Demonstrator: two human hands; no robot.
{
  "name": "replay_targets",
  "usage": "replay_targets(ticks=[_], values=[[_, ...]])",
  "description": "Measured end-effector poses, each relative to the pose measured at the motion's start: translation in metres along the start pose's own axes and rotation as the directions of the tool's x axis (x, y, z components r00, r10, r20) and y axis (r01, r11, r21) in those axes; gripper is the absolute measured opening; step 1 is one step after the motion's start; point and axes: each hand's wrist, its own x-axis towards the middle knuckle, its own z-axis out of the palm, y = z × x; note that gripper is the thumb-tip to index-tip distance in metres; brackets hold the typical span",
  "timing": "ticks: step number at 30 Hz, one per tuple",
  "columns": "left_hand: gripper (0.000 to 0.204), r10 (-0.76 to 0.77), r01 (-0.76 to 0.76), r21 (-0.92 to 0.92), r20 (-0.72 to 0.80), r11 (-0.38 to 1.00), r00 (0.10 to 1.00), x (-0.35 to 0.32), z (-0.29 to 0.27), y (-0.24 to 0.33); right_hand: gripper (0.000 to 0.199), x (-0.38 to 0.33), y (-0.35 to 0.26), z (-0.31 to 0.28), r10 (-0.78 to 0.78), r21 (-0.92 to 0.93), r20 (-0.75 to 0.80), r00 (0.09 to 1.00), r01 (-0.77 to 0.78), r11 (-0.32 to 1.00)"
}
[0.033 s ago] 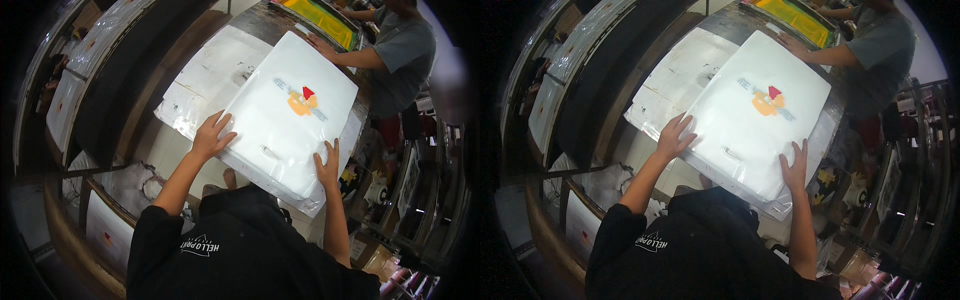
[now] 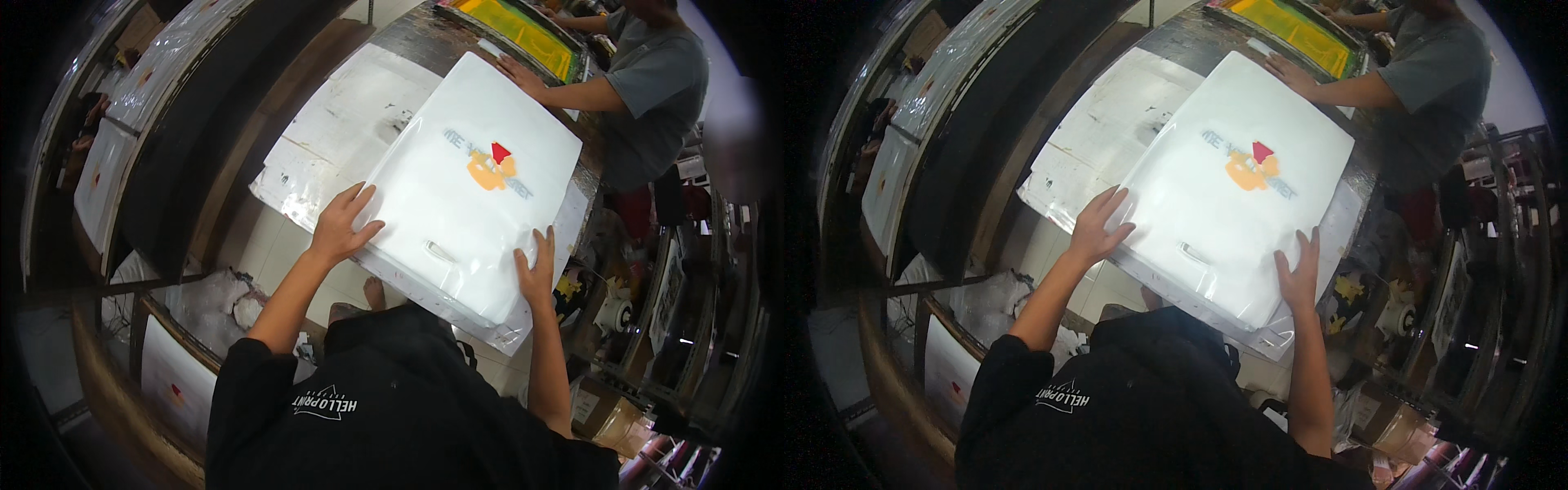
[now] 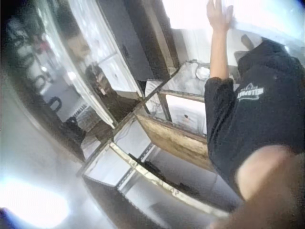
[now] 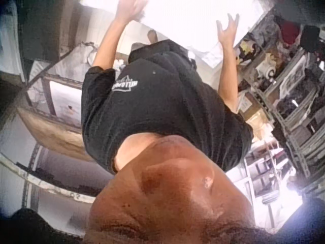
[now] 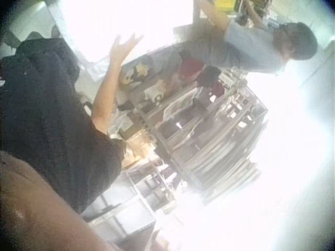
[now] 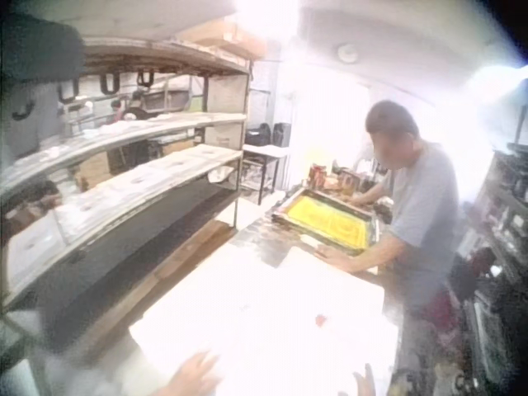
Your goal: The person sits on the floor and repeatedly folds white plastic shopping bags with a printed logo. They smooth each bag flat, fold it into a compact square, and stack the finished units on a nearby table.
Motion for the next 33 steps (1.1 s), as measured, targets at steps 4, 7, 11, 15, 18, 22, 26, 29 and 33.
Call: replay_targets(ticks=[4,7,11,15,18,22,26,29,33], values=[[0.074,-0.158,0.173,-0.409,0.070,0.896,0.985,0.046,-0.012,-0.022,0.068,0.023,-0.004,-0.009,0.378,0.330,-0.090,0.921,-0.331,0.884],[0.078,-0.220,0.429,-0.585,0.396,0.688,0.892,0.118,-0.014,-0.034,0.067,0.043,0.007,-0.008,0.561,0.523,-0.015,0.828,-0.472,0.710],[0.079,-0.286,0.480,-0.259,0.540,0.838,0.792,0.188,0.003,-0.009,0.063,0.065,0.039,0.008,0.546,0.560,0.013,0.838,-0.459,0.690],[0.074,-0.279,0.462,-0.256,0.525,0.849,0.804,0.187,0.050,-0.028,0.058,0.068,0.043,0.015,0.522,0.590,0.095,0.848,-0.470,0.656],[0.072,-0.205,0.359,-0.293,0.448,0.886,0.870,0.173,0.065,-0.035,0.058,0.068,0.024,0.014,0.496,0.554,0.088,0.864,-0.456,0.696],[0.071,-0.218,0.340,-0.258,0.406,0.905,0.888,0.165,0.068,-0.031,0.059,0.068,0.031,0.019,0.556,0.448,0.058,0.829,-0.520,0.728],[0.071,-0.182,0.302,-0.274,0.389,0.913,0.903,0.165,0.073,-0.036,0.063,0.067,0.032,0.022,0.520,0.392,0.049,0.853,-0.496,0.775],[0.073,-0.183,0.313,-0.291,0.397,0.904,0.899,0.165,0.070,-0.037,0.065,0.069,0.025,0.022,0.519,0.329,0.037,0.854,-0.501,0.800],[0.077,-0.200,0.329,-0.292,0.395,0.898,0.897,0.169,0.067,-0.033,0.067,0.082,0.016,0.015,0.353,0.005,-0.227,0.908,-0.362,0.932]])
